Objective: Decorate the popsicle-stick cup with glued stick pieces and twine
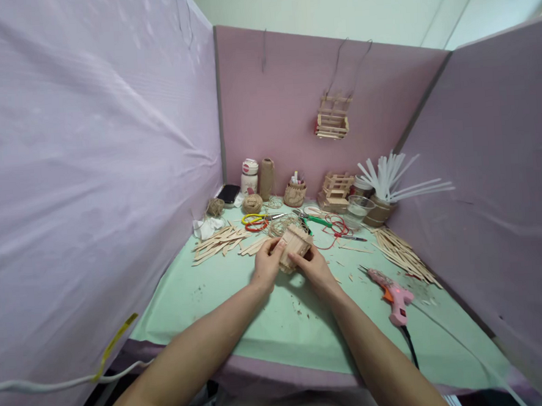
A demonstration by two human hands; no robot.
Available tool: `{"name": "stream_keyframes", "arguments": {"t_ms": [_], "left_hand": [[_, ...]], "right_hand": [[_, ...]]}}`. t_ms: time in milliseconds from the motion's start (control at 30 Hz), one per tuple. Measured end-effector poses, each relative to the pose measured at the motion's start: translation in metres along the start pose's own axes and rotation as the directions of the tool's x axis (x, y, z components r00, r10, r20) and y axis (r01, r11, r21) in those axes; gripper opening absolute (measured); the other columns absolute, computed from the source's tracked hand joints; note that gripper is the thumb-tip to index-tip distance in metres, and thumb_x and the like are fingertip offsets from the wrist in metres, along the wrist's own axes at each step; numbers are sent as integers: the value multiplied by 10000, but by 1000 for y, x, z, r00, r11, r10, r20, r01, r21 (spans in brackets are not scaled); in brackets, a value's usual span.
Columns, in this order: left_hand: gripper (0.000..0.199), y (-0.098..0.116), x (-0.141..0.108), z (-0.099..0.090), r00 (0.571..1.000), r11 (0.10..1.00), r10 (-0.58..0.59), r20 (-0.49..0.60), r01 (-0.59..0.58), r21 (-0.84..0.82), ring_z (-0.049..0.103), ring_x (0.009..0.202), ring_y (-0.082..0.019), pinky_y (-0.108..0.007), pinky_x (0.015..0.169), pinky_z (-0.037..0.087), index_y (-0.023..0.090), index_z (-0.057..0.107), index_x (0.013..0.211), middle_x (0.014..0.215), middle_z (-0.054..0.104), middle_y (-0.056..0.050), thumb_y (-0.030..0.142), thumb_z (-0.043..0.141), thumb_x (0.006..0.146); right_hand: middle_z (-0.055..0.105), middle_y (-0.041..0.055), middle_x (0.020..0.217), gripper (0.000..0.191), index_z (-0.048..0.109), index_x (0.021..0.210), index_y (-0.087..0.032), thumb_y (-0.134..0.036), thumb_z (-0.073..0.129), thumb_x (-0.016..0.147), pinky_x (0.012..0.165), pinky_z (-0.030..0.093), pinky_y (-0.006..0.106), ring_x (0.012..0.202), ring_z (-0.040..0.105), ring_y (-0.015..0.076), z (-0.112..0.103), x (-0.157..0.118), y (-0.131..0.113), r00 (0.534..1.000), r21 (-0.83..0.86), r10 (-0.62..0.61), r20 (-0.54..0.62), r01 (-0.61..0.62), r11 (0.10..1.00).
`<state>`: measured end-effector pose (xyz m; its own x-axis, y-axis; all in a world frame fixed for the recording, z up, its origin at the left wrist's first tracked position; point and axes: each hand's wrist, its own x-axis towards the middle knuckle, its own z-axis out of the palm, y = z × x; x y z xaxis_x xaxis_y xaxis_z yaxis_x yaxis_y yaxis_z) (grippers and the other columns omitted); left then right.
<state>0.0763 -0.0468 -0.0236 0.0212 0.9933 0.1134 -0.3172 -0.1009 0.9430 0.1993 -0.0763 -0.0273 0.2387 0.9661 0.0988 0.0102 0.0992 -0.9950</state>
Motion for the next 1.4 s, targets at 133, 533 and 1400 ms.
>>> {"name": "stream_keyframes", "arguments": {"t_ms": [133, 533, 1400], "left_hand": [[300, 1, -1, 0, 1000, 1000, 10, -1, -10, 20, 615, 915, -204, -326, 858, 460, 156, 693, 918, 974, 698, -88, 383, 696, 722], [294, -2, -3, -1, 998, 993, 56, -13, -54, 101, 619, 913, -205, -327, 876, 451, 168, 685, 938, 939, 700, -77, 402, 661, 762], [282, 7, -9, 1, 999, 992, 41, 18, -43, 123, 610, 893, -212, -330, 846, 450, 162, 664, 928, 917, 687, -77, 365, 690, 735]], "right_hand": [[686, 136, 1135, 578, 592, 1107, -141, -414, 772, 631, 911, 504, 402, 1033, 643, 278, 0, -1, -1, 1000, -18, -12, -9, 11, 1000], [694, 128, 1125, 584, 599, 1102, -147, -398, 790, 610, 901, 508, 394, 1028, 648, 273, 2, -3, -2, 999, -29, -12, -40, 11, 1000], [688, 121, 1128, 607, 600, 1102, -156, -416, 802, 591, 917, 495, 423, 1027, 639, 283, -1, -5, -2, 998, -44, -29, -47, 27, 999]]}}
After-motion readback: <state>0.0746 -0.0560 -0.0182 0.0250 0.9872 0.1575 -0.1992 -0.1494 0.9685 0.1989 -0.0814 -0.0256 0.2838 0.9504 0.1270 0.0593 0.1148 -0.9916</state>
